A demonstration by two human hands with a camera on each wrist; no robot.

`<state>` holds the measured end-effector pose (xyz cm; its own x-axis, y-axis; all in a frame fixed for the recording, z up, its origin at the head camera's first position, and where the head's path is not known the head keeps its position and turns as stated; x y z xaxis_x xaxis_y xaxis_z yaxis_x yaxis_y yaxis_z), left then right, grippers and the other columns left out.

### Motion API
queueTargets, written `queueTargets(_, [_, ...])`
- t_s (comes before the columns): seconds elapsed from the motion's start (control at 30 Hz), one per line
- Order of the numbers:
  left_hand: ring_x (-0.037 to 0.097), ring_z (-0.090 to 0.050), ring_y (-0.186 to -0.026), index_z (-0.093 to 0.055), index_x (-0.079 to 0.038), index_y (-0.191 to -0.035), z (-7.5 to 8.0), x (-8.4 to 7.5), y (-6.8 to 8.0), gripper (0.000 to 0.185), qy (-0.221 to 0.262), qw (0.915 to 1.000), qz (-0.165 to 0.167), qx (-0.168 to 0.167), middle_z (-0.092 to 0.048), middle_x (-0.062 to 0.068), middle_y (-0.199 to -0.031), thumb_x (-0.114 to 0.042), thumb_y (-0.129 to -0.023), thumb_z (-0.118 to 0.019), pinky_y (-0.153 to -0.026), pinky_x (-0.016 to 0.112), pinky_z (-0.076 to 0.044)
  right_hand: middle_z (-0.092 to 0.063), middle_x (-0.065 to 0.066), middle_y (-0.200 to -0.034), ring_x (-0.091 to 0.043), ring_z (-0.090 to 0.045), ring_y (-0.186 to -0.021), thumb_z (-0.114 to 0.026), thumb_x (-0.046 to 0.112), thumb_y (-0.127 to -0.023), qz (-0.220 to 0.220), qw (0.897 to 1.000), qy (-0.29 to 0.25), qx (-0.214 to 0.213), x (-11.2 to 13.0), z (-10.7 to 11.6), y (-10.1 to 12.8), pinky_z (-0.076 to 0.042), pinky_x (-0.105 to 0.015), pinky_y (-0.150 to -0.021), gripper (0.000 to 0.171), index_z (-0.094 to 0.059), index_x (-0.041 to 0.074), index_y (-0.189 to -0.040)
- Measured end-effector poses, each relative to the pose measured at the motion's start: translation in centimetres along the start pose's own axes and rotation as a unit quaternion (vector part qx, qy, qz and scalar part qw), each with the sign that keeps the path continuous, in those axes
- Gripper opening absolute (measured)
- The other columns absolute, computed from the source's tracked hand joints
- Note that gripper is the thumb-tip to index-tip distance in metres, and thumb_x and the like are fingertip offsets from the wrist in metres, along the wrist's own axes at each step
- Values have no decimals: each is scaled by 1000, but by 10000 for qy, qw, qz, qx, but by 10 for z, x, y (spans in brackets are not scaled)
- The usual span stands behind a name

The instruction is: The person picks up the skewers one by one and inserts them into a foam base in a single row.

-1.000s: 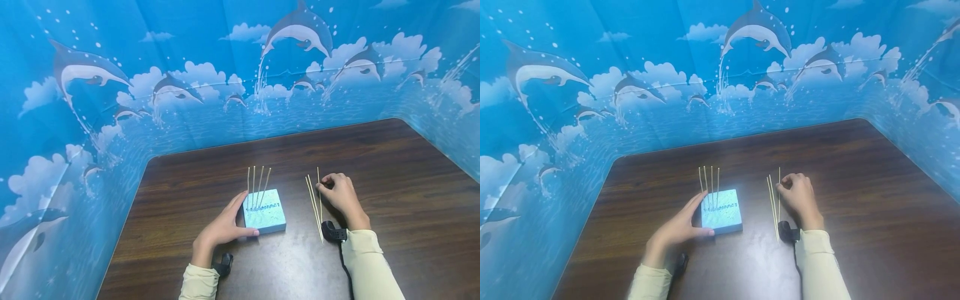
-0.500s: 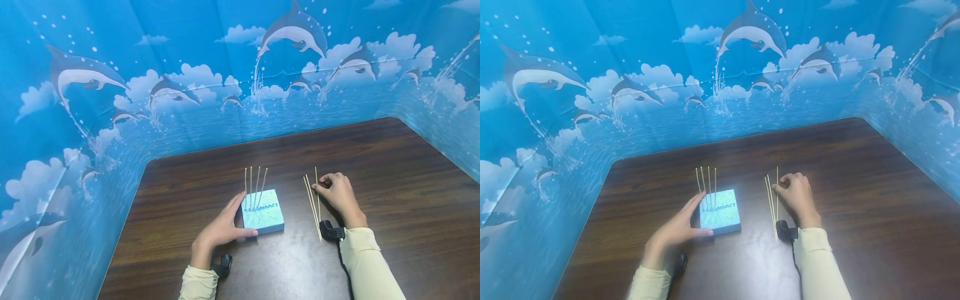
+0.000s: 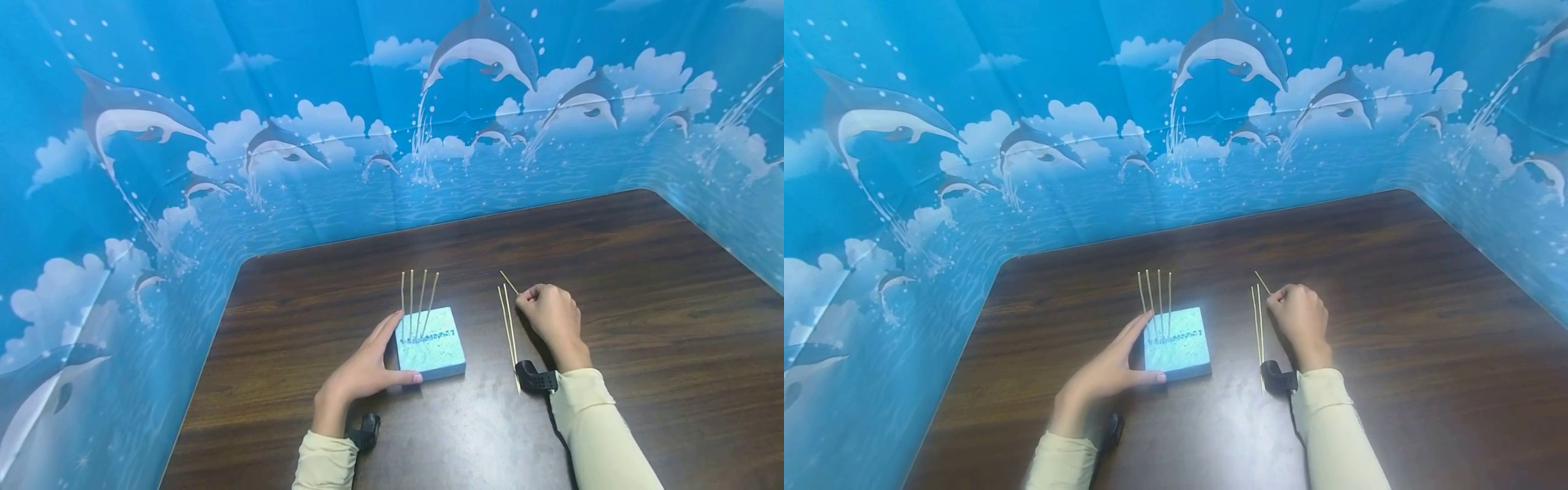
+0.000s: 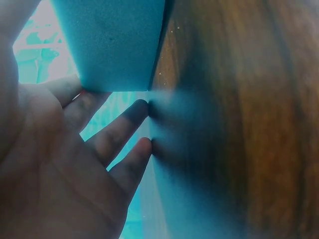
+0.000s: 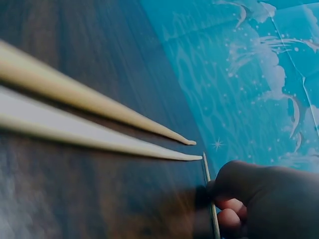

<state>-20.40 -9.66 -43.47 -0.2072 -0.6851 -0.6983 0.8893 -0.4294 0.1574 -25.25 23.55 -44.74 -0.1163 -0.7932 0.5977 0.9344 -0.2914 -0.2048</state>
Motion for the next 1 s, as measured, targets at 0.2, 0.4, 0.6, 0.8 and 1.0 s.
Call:
queueTargets(0.2, [25, -16, -151, -13, -27, -160, -1, 1, 1, 115, 32, 10000, 48, 29, -14, 3, -166, -51, -73, -84, -118, 53, -25, -70, -11, -73, -35, -65, -72, -62, 17, -80, 25, 9981, -510, -352, 14, 10, 1, -49, -48, -65, 14, -71, 7, -75])
queueTargets(0.4, [28, -17, -151, -14, -23, -160, -1, 2, 0, 114, -2, 9999, -112, -25, -15, 7, -166, -49, -74, -84, -118, 54, -25, -69, -9, -66, -13, -53, -54, -65, 11, -81, 384, 9884, -1067, -1010, 43, 45, 3, -39, -22, -52, 11, -72, 3, -76])
queueTargets(0.6, [26, -17, -151, -15, -24, -160, 2, 1, -1, 115, 11, 9999, -144, -37, -15, 4, -166, -50, -73, -84, -118, 54, -26, -70, -10, -67, 8, -49, -52, -68, 7, -80, 798, 9669, -1850, -1564, 77, 80, 12, -35, -10, -52, 7, -72, 2, -76])
queueTargets(0.8, [26, -16, -151, -14, -26, -160, 2, 1, -1, 114, 0, 10000, -93, -22, -14, 4, -166, -52, -73, -84, -118, 54, -26, -66, -6, -65, 4, -54, -55, -69, -6, -77, 1628, 9281, -2958, -1567, 121, 88, 33, -42, -8, -53, 7, -68, 0, -74])
queueTargets(1.0, [26, -17, -151, -15, -25, -160, 1, 1, -1, 113, 14, 10000, -95, -13, -15, 5, -166, -49, -74, -84, -118, 53, -25, -65, -5, -66, -2, -56, -59, -68, -13, -74, 2550, 9003, -3287, -1283, 151, 69, 51, -46, -9, -54, 13, -66, -1, -74])
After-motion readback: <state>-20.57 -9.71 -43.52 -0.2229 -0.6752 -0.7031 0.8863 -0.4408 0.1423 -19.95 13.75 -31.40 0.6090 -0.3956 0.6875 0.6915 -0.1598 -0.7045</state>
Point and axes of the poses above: each hand's wrist, its own y-axis away from the middle knuckle, its own z-axis out of the back of the hand, x = y × z, the point moved 6 cm from there along -y, towards the middle knuckle
